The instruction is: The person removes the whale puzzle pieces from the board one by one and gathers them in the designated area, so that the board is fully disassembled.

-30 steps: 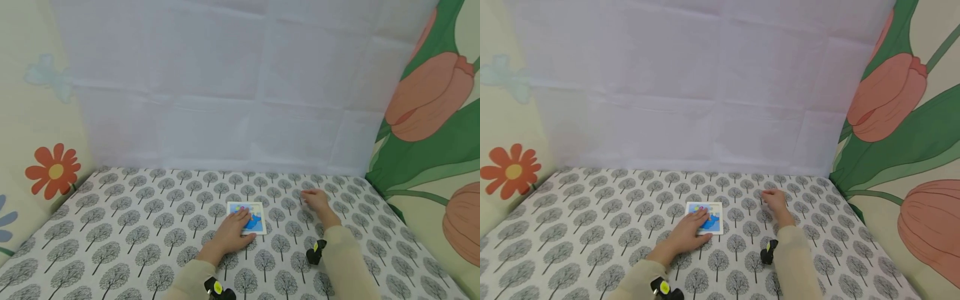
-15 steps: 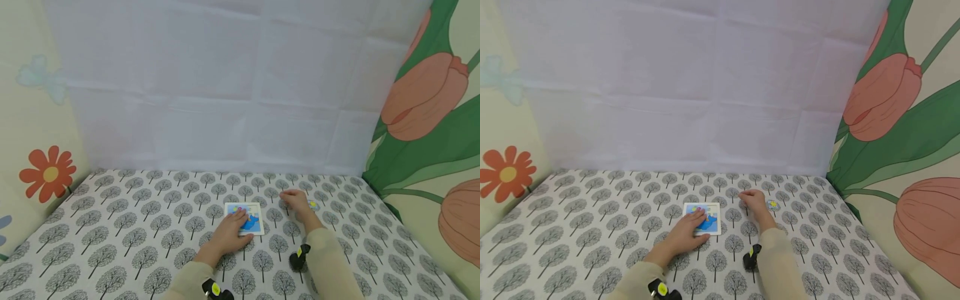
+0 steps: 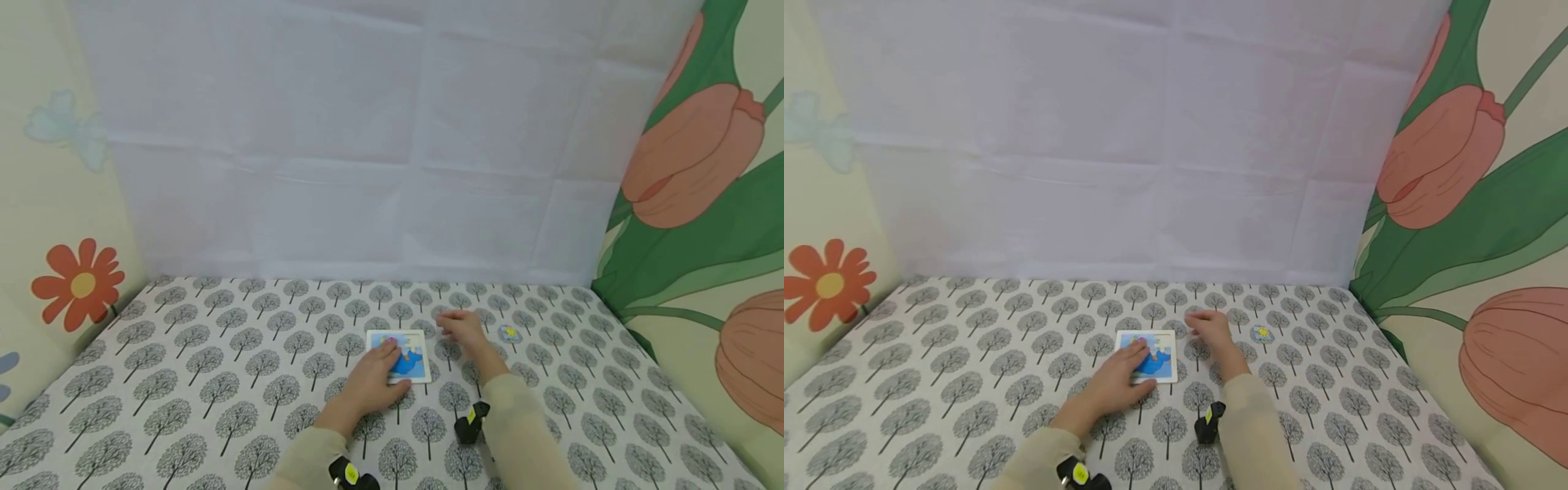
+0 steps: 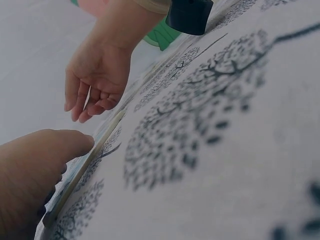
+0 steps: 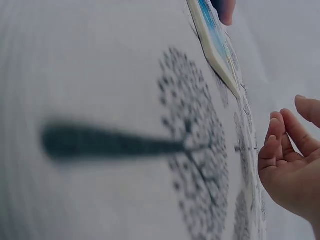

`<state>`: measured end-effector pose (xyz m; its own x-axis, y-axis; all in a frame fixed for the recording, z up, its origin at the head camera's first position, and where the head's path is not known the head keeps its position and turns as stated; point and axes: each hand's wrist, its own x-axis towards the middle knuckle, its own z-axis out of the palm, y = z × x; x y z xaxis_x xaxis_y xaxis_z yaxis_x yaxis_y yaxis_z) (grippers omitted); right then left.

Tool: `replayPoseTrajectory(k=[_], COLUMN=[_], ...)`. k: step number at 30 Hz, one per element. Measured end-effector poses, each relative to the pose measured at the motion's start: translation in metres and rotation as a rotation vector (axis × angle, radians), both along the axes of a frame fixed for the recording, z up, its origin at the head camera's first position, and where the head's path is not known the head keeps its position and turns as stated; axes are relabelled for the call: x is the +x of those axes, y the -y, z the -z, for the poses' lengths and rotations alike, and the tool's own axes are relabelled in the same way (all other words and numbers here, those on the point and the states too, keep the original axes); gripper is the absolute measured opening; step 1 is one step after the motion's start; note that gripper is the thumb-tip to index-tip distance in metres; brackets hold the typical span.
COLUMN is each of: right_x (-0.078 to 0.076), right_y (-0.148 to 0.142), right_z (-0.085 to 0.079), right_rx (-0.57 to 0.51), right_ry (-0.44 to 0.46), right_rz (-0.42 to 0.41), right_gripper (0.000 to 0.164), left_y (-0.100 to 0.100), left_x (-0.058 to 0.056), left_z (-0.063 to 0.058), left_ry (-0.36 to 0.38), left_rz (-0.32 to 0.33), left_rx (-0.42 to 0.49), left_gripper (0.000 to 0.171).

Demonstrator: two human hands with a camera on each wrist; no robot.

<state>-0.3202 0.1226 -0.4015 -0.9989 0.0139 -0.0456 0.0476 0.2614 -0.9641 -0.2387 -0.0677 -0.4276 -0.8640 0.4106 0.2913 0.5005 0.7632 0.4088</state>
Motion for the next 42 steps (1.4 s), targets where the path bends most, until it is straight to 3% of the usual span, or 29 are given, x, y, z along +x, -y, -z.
replayPoseTrajectory(k=[13, 21, 30, 35, 42], right_x=[0.005, 0.007, 0.012, 0.014, 0.017], right_y=[0.027, 0.035, 0.036, 0.037, 0.038], right_z=[0.001, 0.003, 0.015, 0.021, 0.019], right_rx=[0.010, 0.046, 0.007, 0.096, 0.159], right_ry=[0.057, 0.060, 0.030, -0.062, -0.076], right_rz=[-0.013, -0.052, -0.127, -0.157, -0.148], right_gripper=[0.024, 0.020, 0.018, 0.016, 0.014], left_y=[0.008, 0.010, 0.012, 0.012, 0.012], left_x=[0.003, 0.005, 0.006, 0.005, 0.007], left_z=[0.000, 0.000, -0.001, 0.000, 0.001], left_ry=[-0.082, -0.074, -0.033, -0.039, -0.033], left_rz=[-0.030, -0.059, -0.074, -0.074, -0.075], left_rx=[0.034, 0.036, 0.008, -0.020, -0.014], left_gripper=[0.052, 0.048, 0.048, 0.048, 0.049])
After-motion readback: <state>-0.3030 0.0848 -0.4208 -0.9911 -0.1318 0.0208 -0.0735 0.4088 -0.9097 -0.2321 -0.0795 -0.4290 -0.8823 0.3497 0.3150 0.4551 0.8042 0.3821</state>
